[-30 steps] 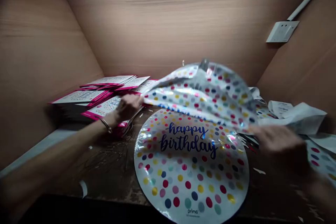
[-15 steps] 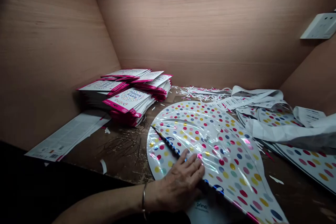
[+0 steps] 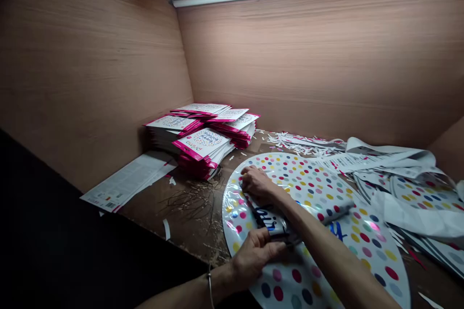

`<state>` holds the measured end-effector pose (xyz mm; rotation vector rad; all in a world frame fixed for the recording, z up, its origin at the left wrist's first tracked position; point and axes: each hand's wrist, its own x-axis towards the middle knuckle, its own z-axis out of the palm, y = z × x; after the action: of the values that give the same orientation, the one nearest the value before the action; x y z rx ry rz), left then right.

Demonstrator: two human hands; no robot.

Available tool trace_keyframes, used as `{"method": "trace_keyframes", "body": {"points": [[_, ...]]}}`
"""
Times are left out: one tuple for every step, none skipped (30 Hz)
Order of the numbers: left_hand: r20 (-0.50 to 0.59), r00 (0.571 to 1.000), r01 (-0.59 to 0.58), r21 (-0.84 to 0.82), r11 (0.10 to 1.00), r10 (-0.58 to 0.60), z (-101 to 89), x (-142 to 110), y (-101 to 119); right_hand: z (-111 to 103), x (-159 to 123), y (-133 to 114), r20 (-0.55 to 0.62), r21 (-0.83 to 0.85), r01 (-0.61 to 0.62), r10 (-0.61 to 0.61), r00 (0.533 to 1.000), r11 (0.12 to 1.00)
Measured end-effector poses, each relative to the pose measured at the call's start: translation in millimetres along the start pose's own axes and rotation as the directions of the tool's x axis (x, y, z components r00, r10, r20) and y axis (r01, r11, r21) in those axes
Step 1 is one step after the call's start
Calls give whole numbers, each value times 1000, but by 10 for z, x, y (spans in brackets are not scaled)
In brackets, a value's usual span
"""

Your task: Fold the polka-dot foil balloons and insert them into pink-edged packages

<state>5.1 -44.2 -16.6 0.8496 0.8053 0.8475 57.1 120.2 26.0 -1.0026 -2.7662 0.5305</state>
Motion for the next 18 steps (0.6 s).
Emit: {"method": "trace_keyframes", "body": {"points": [[-37, 999, -15, -117, 993, 10, -6, 21, -5, 98, 64, 59, 9, -4, -28, 28, 1000, 1000], [-58, 998, -27, -197, 980, 16, -10, 40, -10, 167, 96, 117, 18, -4, -42, 42, 999, 999], [-64, 998, -30, -246, 969, 15, -13, 55, -16, 210, 110, 166, 35, 3, -54, 54, 998, 999], [-58, 998, -27, -269, 963, 11, -15, 66, -24, 232, 116, 204, 57, 12, -64, 63, 996, 998], [-50, 999, -24, -275, 961, 10, -15, 71, -33, 239, 121, 227, 79, 24, -70, 68, 995, 997], [-42, 999, -23, -266, 964, 12, -16, 70, -46, 236, 129, 237, 93, 36, -74, 71, 993, 997], [-31, 999, -21, -241, 970, 14, -17, 65, -60, 225, 140, 237, 92, 47, -74, 70, 993, 996], [-21, 1000, -22, -196, 980, 18, -19, 55, -75, 202, 150, 231, 76, 58, -70, 66, 995, 996], [-19, 999, -32, -129, 991, 30, -25, 42, -88, 162, 154, 224, 42, 71, -64, 61, 997, 995], [-24, 998, -53, -33, 998, 53, -37, 29, -95, 93, 143, 218, -9, 84, -57, 58, 998, 995], [-35, 996, -81, 92, 992, 84, -55, 19, -92, -10, 111, 215, -77, 98, -53, 61, 995, 994], [-45, 991, -113, 240, 964, 127, -84, 15, -73, -153, 48, 212, -157, 112, -52, 69, 985, 992], [-47, 980, -160, 396, 904, 194, -126, 21, -34, -332, -52, 204, -248, 124, -52, 82, 965, 991], [-28, 955, -232, 543, 807, 294, -181, 39, 29, -538, -193, 184, -346, 132, -52, 95, 933, 990], [22, 909, -326, 663, 674, 417, -249, 68, 117, -753, -375, 146, -449, 136, -51, 107, 887, 989], [103, 837, -425, 742, 519, 538, -330, 107, 229, -954, -592, 85, -550, 124, -47, 109, 828, 991], [205, 743, -519, 778, 355, 637, -421, 149, 362, -1118, -836, 0, -644, 102, -44, 99, 758, 994], [318, 644, -597, 778, 196, 696, -518, 190, 508, -1223, -1092, -106, -711, 12, -37, 34, 702, 999]]}}
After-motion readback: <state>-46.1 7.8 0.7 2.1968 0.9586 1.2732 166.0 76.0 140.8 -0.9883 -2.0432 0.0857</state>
